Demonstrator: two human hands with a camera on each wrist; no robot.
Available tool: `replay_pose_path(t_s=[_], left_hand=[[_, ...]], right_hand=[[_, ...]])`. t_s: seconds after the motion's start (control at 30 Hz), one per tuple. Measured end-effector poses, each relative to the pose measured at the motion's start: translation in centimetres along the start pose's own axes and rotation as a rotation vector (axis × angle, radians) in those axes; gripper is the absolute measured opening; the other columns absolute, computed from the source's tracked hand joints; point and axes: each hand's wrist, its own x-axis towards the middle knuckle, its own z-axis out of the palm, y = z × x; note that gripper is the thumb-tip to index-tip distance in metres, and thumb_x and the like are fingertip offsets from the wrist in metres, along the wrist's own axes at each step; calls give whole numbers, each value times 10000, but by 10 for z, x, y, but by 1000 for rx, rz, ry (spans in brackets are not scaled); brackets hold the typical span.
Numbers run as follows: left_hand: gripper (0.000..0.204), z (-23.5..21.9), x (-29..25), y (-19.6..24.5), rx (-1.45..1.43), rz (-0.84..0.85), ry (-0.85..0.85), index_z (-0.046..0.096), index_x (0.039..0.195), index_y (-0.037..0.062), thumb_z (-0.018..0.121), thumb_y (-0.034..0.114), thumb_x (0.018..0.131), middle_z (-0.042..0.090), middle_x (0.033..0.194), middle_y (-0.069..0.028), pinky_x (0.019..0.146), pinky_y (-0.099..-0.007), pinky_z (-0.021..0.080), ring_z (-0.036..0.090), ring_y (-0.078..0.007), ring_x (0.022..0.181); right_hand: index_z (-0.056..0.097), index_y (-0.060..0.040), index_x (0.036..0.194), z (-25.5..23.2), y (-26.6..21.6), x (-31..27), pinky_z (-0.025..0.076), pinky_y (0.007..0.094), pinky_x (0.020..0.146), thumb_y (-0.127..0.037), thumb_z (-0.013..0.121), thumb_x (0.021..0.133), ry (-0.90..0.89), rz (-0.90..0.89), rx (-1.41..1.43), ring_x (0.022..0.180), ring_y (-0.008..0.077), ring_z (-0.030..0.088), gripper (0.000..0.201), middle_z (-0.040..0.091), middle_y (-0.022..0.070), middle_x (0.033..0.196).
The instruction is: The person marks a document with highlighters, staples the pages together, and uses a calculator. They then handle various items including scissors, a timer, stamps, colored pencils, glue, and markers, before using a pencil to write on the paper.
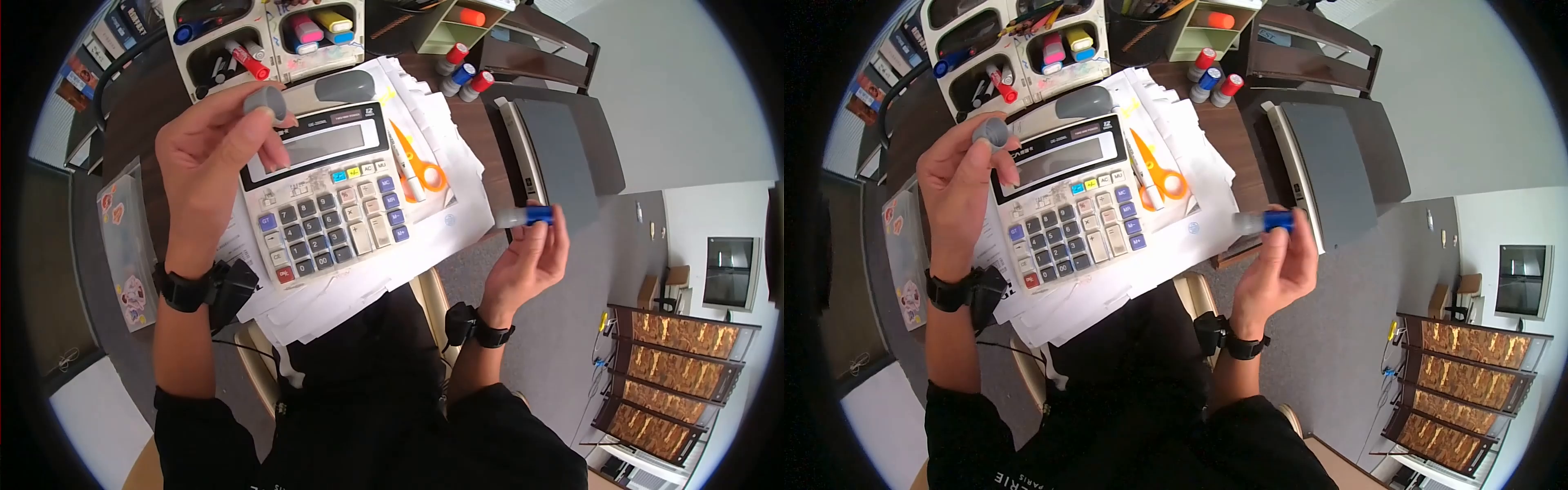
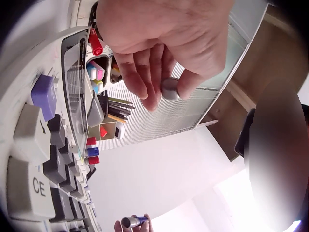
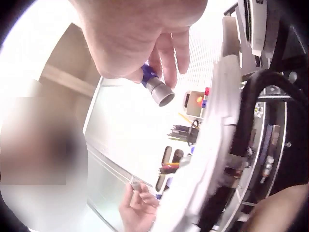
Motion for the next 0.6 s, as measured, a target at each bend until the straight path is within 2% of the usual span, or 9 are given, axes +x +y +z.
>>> replay_pose_path(t_s=[0.03, 0.1, 0.13, 0.2, 0.23, 0.33, 0.5, 0.6], left_hand=[[306, 0, 0, -1, -7, 2, -6, 676, 1205, -52, 668, 115, 949, 728, 950, -157, 631, -260, 501, 661, -144, 685], [313, -1, 0, -1, -29, -5, -8, 673, 1209, -52, 665, 136, 959, 727, 953, -164, 637, -273, 501, 653, -149, 681], [313, -1, 1, -1, -32, -3, -13, 673, 1209, -52, 665, 136, 959, 727, 953, -164, 637, -273, 501, 653, -149, 681], [324, -1, 1, -1, -33, -17, -3, 668, 1216, -55, 665, 147, 962, 726, 949, -165, 650, -275, 500, 651, -151, 682], [324, -1, 0, -2, -35, -17, -6, 668, 1216, -55, 665, 147, 962, 726, 949, -165, 650, -275, 500, 651, -151, 682], [332, -2, 0, -4, -34, -14, 13, 657, 1226, -63, 656, 145, 967, 724, 950, -169, 654, -276, 497, 650, -155, 685], [335, -4, 0, -4, -8, -16, 9, 643, 1233, -80, 629, 139, 980, 722, 972, -177, 651, -278, 494, 644, -151, 695], [332, -3, 0, -3, -14, -17, -8, 643, 1233, -81, 623, 140, 986, 723, 975, -171, 648, -274, 492, 639, -145, 691]], right_hand=[[557, 45, 1339, 1, -6, 5, 566, 260, 763, -149, 610, 1019, 43, 91, 166, 926, 146, 684, 377, 686, 201, 1150], [548, 36, 1344, -2, -6, 8, 588, 258, 800, -194, 613, 1021, 101, 189, 360, 922, 142, 693, 402, 676, 196, 1150], [548, 36, 1344, -2, -7, 5, 588, 258, 800, -194, 613, 1021, 105, 185, 359, 922, 142, 693, 402, 676, 196, 1150], [553, 5, 1343, 2, -12, -2, 610, 300, 857, -221, 607, 1022, 156, 414, 472, 929, 169, 708, 397, 676, 166, 1139], [553, 5, 1343, -1, -10, -3, 610, 300, 857, -221, 607, 1022, 159, 412, 471, 929, 169, 708, 397, 676, 166, 1139], [586, -59, 1320, -10, -4, -6, 617, 348, 900, -216, 602, 1019, 116, 680, 764, 982, 182, 719, 339, 686, 113, 1151], [620, -57, 1283, -10, -9, -2, 622, 343, 889, -200, 593, 1021, 134, 779, 963, 951, 184, 728, 300, 686, 110, 1146], [628, -41, 1254, -8, -11, -1, 634, 355, 845, -217, 587, 1028, 108, 789, 938, 897, 197, 735, 290, 682, 111, 1120]])
